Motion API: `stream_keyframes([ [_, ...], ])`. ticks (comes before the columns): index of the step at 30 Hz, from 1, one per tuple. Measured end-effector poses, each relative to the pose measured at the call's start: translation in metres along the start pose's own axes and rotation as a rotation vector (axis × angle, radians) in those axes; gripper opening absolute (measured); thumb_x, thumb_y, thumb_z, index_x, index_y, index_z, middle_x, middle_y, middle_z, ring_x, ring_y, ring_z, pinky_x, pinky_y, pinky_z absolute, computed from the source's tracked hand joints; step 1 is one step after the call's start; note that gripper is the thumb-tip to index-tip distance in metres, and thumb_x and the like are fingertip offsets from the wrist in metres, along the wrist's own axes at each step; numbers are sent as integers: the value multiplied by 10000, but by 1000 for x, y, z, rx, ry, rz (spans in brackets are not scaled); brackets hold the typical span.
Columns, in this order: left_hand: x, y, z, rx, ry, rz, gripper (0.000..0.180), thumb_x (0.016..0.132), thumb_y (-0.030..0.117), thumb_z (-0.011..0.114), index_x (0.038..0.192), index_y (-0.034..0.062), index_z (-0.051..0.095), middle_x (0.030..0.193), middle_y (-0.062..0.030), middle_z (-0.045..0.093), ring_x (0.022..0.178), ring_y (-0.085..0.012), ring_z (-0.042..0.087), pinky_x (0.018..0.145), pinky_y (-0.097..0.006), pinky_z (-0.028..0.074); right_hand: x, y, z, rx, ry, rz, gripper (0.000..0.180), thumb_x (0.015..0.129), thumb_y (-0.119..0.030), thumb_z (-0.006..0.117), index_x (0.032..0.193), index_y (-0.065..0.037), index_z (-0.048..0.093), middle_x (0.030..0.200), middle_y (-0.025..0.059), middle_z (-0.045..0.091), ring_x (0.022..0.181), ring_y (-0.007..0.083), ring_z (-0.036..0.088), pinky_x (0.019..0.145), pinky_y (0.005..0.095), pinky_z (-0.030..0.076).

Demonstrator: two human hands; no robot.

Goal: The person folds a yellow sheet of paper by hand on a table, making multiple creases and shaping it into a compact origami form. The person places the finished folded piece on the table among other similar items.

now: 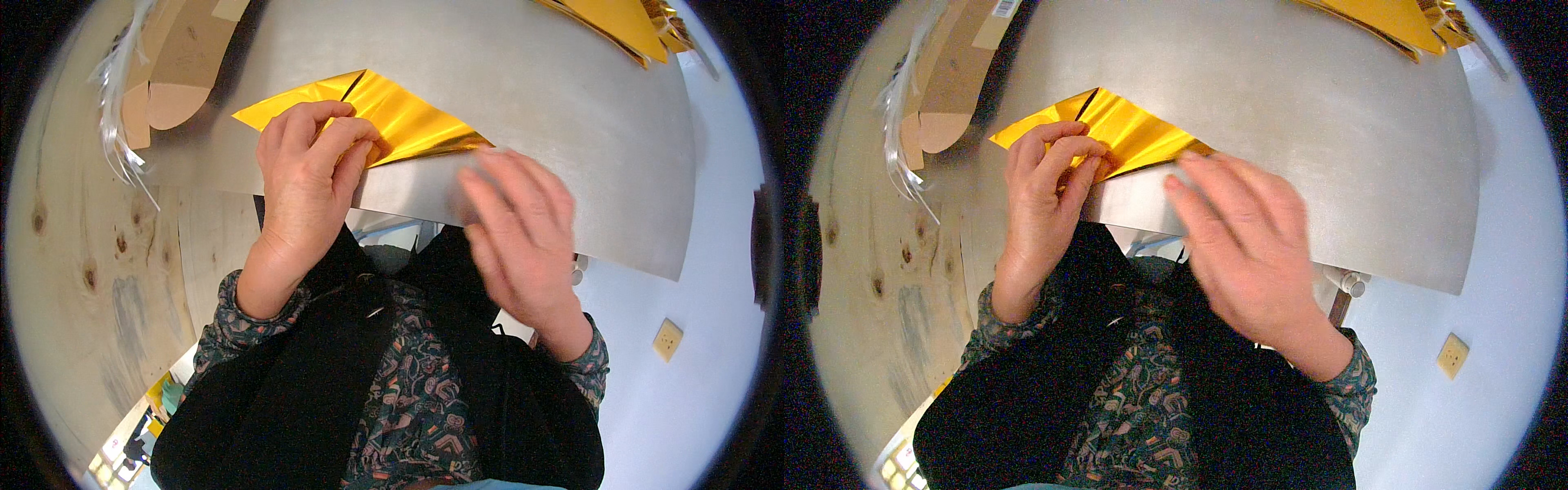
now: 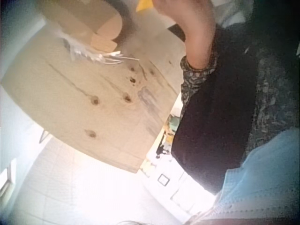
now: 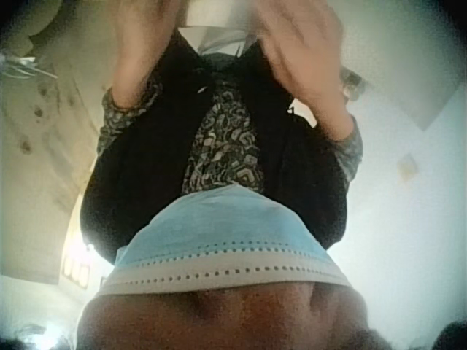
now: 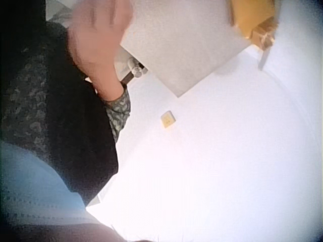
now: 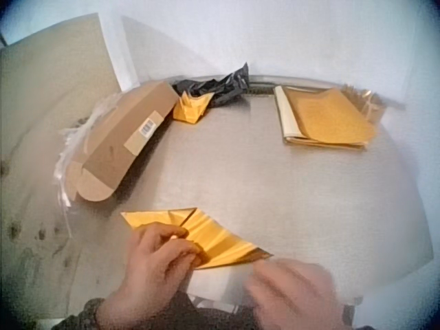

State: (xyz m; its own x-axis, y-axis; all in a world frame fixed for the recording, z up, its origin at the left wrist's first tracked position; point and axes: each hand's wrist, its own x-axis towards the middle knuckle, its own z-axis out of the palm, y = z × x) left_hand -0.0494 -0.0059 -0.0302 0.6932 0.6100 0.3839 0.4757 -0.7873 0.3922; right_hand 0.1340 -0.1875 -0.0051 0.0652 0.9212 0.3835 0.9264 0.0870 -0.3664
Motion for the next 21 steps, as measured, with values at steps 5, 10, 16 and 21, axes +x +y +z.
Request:
stream_keyframes([
  [5,0,1,0,-9,40,19,157,854,113,761,1007,140,739,1140,-60,662,1088,-305,584,967,-439,435,21,-28,23,153,-83,-48,681,806,-268,787,1399,-14,568,1466,168,546,1421,335,456,1214,554,287],
  [10,0,1,0,-1,46,23,157,841,108,769,993,137,741,1133,-58,668,1077,-299,593,952,-437,442,34,-34,49,96,-120,22,781,803,-374,784,1414,44,532,1499,190,514,1441,327,430,1244,576,211],
  [16,0,1,1,-28,63,34,128,834,117,778,956,136,747,1093,-47,681,1041,-290,610,935,-436,446,18,-23,41,-38,-161,28,785,808,-373,782,1433,25,524,1510,169,516,1460,297,424,1243,579,209],
  [21,0,-3,2,-41,62,39,126,831,120,776,948,147,740,1097,-40,682,1042,-287,611,935,-438,438,9,-12,22,-107,-216,78,781,816,-364,776,1459,-6,516,1546,131,497,1484,269,409,1240,569,219],
])
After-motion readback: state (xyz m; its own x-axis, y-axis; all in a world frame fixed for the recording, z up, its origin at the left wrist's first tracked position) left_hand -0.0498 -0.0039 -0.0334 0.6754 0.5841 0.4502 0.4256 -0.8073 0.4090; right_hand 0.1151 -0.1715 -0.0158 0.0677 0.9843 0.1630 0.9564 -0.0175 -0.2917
